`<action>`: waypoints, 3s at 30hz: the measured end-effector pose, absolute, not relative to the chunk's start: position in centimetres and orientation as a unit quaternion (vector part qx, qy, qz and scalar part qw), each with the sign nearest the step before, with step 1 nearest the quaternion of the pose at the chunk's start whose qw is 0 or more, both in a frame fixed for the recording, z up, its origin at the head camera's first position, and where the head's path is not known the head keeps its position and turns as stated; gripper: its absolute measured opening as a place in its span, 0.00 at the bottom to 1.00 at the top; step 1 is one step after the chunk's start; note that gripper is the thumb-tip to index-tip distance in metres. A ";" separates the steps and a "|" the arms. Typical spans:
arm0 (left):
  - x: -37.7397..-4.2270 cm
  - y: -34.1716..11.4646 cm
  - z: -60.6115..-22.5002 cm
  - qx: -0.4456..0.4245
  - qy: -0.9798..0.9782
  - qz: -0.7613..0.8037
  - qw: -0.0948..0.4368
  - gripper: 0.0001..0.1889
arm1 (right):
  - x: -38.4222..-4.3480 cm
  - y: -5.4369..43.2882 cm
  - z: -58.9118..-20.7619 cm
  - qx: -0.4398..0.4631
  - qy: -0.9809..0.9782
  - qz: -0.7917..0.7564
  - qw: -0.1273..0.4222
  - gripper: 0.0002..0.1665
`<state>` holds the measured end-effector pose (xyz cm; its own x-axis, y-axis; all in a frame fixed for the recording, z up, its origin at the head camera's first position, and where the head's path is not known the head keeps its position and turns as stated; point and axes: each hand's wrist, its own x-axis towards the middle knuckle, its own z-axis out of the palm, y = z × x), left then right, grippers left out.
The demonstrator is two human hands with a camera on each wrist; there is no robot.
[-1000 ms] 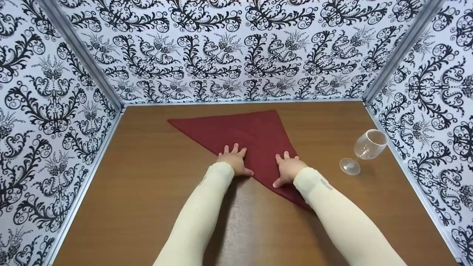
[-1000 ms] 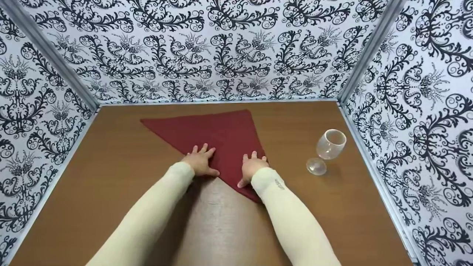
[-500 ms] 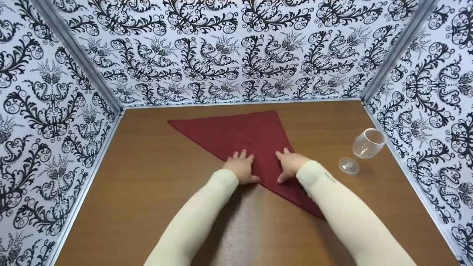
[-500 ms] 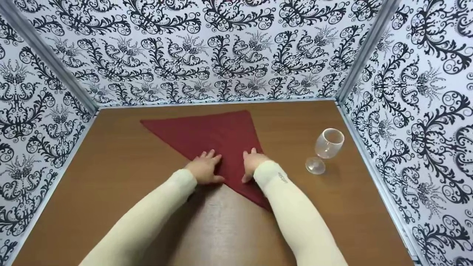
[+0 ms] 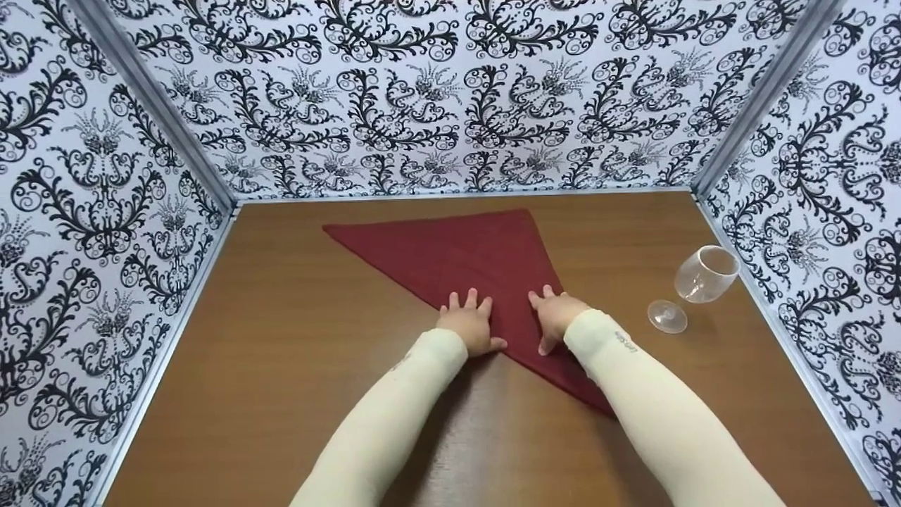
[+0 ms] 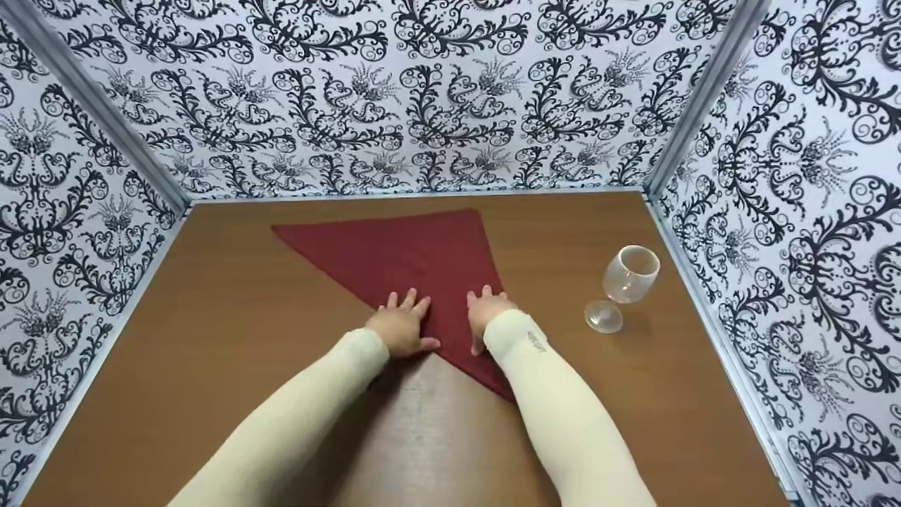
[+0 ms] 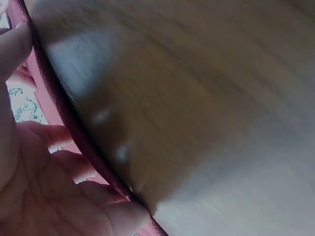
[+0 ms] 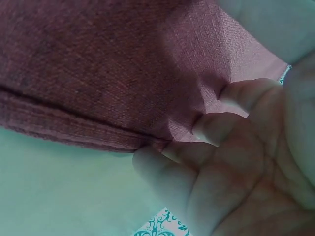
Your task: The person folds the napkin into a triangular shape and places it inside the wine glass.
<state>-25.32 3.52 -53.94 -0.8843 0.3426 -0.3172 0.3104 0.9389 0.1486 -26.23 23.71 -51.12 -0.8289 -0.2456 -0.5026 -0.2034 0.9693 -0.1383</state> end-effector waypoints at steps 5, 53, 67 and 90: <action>-26.0 3.3 -54.2 0.167 0.968 0.055 0.178 0.51 | -26.0 23.6 -51.0 -0.110 0.955 -0.044 0.272 0.70; -25.1 4.9 -52.8 0.127 0.963 0.060 0.230 0.64 | -28.4 25.0 -52.2 -0.155 0.958 -0.050 0.236 0.60; -26.0 4.2 -53.8 0.138 0.961 0.063 0.232 0.66 | -27.4 24.7 -52.8 -0.159 0.960 -0.040 0.226 0.60; -24.5 5.2 -52.1 0.095 0.959 0.051 0.262 0.69 | -28.8 24.0 -52.8 -0.167 0.965 -0.058 0.194 0.47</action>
